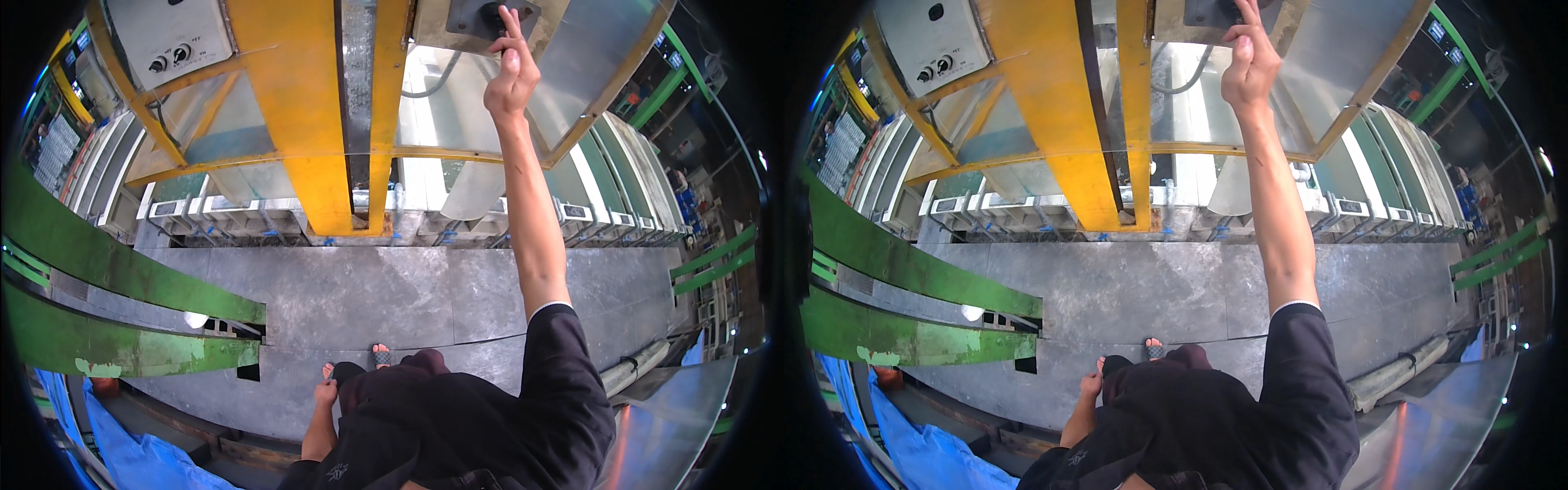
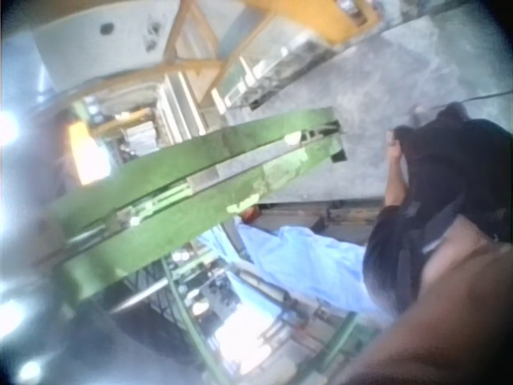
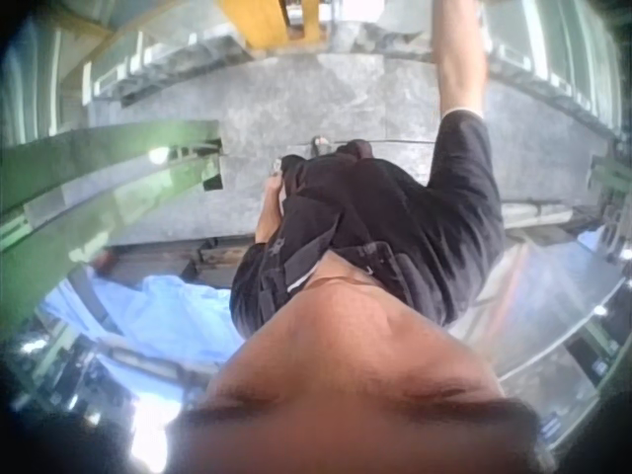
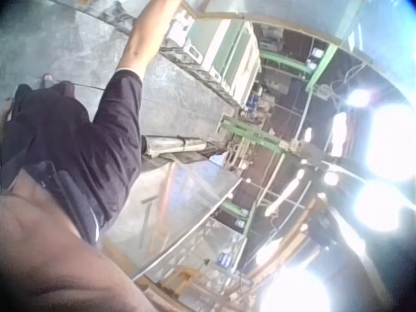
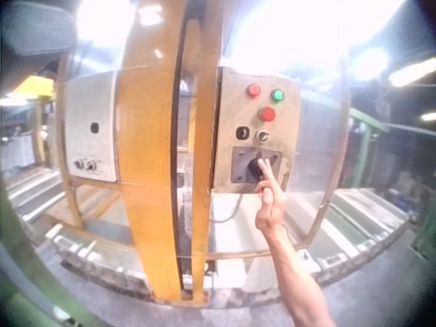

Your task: The person stands at a control panel and repeatedly presses buttons and turns a knob to operate a large industrial machine. The person occasionally looks around the factory floor while continuing to manipulate the controls.

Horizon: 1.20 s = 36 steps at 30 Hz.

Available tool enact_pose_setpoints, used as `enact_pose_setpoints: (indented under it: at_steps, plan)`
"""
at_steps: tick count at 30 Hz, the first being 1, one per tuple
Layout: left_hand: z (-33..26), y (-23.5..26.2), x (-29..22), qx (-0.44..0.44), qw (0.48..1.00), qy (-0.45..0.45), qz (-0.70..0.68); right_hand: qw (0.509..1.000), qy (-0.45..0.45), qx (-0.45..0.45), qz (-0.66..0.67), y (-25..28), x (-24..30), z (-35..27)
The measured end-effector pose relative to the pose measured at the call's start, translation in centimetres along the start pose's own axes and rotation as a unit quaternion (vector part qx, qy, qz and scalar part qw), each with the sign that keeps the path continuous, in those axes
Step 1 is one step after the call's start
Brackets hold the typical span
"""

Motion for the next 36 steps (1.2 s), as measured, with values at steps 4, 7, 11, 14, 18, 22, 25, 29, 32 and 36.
enact_pose_setpoints:
  at_steps: [4,7,11,14,18,22,25,29,32,36]
  plan:
    - [-0.5,-0.2,-0.2,-0.008,1.000,0.004,0.011,0.999,0.035,0.033,-0.021,-0.2,0.3,0.3]
    - [-1.2,0.3,-0.8,0.008,1.000,0.018,-0.009,0.999,0.026,0.035,-0.016,-0.4,0.4,-0.5]
    - [-0.5,-0.3,0.2,-0.002,0.999,0.022,-0.025,0.999,0.018,0.029,-0.006,-0.6,-0.1,-1.5]
    - [0.4,-1.1,1.4,-0.004,0.999,0.014,-0.045,0.998,0.043,0.043,-0.027,-0.6,-0.3,-2.0]
    - [0.6,-1.5,2.4,0.002,0.999,0.012,-0.053,0.994,0.073,0.065,-0.055,-0.6,-0.5,-2.3]
    - [-1.1,-0.8,1.8,0.004,0.999,0.028,-0.025,0.992,0.078,0.063,-0.071,-1.1,-0.1,-2.4]
    - [-0.6,-0.9,2.1,0.000,1.000,0.030,-0.004,0.995,0.037,0.058,-0.073,-1.0,-0.3,-2.7]
    - [-0.5,-1.0,1.3,0.000,0.999,0.033,-0.014,0.993,0.016,0.038,-0.115,-1.2,0.3,-2.3]
    - [-0.1,-1.4,1.5,0.006,0.999,0.024,-0.022,0.989,-0.023,0.029,-0.146,-1.1,0.8,-1.4]
    - [0.0,-1.3,1.0,0.007,1.000,0.018,-0.015,0.979,-0.169,0.017,-0.110,-0.5,2.6,1.4]
Point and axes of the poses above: each hand's wrist, its own z-axis towards the middle knuckle, its own y-axis out of the back of the hand, x = y × z, the point moved 3 cm from there along z, towards the middle knuckle, and after that the axes turned 11 degrees about y, right-handed, at the moved point
